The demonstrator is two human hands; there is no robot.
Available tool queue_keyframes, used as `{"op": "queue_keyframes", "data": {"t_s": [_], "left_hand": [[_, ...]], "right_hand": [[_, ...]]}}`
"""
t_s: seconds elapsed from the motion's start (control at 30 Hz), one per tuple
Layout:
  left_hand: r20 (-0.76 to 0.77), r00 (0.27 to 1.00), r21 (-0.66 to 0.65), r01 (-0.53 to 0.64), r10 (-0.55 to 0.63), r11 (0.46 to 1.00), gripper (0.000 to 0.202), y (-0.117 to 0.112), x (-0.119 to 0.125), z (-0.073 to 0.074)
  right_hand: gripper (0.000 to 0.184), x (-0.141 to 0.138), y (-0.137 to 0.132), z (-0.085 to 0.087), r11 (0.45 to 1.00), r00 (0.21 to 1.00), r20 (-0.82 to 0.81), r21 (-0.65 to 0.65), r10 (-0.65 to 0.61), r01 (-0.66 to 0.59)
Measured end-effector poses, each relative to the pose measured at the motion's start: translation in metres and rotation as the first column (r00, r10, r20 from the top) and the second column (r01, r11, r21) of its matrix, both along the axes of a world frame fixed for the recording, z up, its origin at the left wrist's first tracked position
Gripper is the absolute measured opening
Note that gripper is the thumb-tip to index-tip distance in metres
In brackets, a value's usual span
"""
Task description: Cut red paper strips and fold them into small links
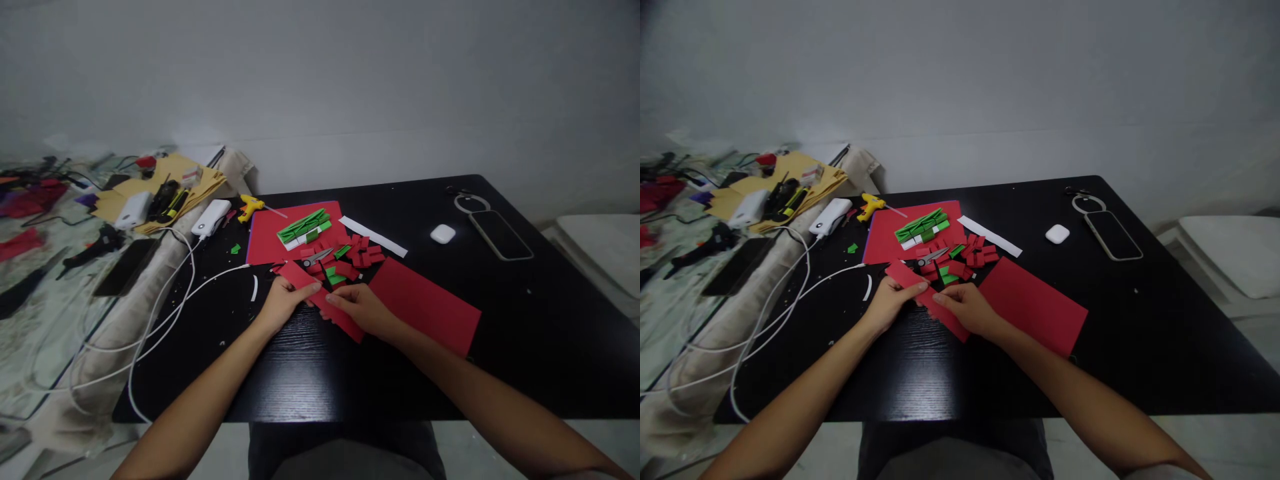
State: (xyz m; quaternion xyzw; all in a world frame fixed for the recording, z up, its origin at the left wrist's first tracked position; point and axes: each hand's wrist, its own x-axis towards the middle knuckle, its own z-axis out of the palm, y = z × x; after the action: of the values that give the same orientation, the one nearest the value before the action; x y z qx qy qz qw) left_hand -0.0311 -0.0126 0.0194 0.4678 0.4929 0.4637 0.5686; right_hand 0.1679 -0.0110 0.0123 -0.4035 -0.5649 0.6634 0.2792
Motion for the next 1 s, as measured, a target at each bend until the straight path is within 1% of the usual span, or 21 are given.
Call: {"op": "queue_keyframes", "data": {"t_s": [0.1,0.2,0.3,0.37,0.47,0.57,0.7,0.83,1.0], "left_hand": [[-0.056,0.998,0.023,0.031,-0.03,0.999,0.025,-0.004,0.007,-0.003],[-0.067,0.998,0.041,0.021,-0.018,0.999,0.024,-0.005,0.008,-0.001],[-0.055,0.998,0.056,-0.02,0.023,0.998,0.025,-0.001,0.0,0.003],[-0.03,0.996,0.066,-0.088,0.09,0.994,0.027,0.004,-0.008,0.005],[0.003,0.985,0.081,-0.174,0.174,0.981,0.025,0.011,-0.019,0.006],[0.006,0.98,0.094,-0.198,0.199,0.976,0.025,0.015,-0.025,0.007],[0.013,0.983,0.096,-0.184,0.184,0.978,0.025,0.014,-0.026,0.006],[0.056,0.986,0.026,-0.158,0.156,0.987,0.023,0.012,-0.023,0.006],[0.016,0.997,0.023,-0.074,0.073,0.997,0.024,0.006,-0.014,0.006]], "right_hand": [[0.043,0.0,-0.001,0.001,0.999,1.0,0.03,0.034,-0.005,0.004],[0.043,-0.001,-0.002,0.003,0.999,0.999,0.034,0.052,0.004,-0.005],[0.044,0.0,-0.001,0.006,0.999,1.0,-0.004,0.037,0.004,-0.004],[0.044,0.0,0.0,0.008,1.0,1.0,-0.018,0.026,-0.005,0.005],[0.045,0.001,0.002,0.009,1.0,1.0,-0.023,0.016,-0.016,0.017],[0.047,0.001,0.004,0.007,1.0,0.999,-0.039,-0.01,-0.018,0.018],[0.047,0.001,0.004,0.006,0.999,0.998,-0.053,-0.025,-0.033,0.032],[0.046,0.0,0.003,0.005,0.999,0.998,-0.051,-0.028,-0.038,0.037],[0.045,-0.002,0.002,0.003,0.999,0.997,-0.065,-0.033,-0.044,0.042]]}}
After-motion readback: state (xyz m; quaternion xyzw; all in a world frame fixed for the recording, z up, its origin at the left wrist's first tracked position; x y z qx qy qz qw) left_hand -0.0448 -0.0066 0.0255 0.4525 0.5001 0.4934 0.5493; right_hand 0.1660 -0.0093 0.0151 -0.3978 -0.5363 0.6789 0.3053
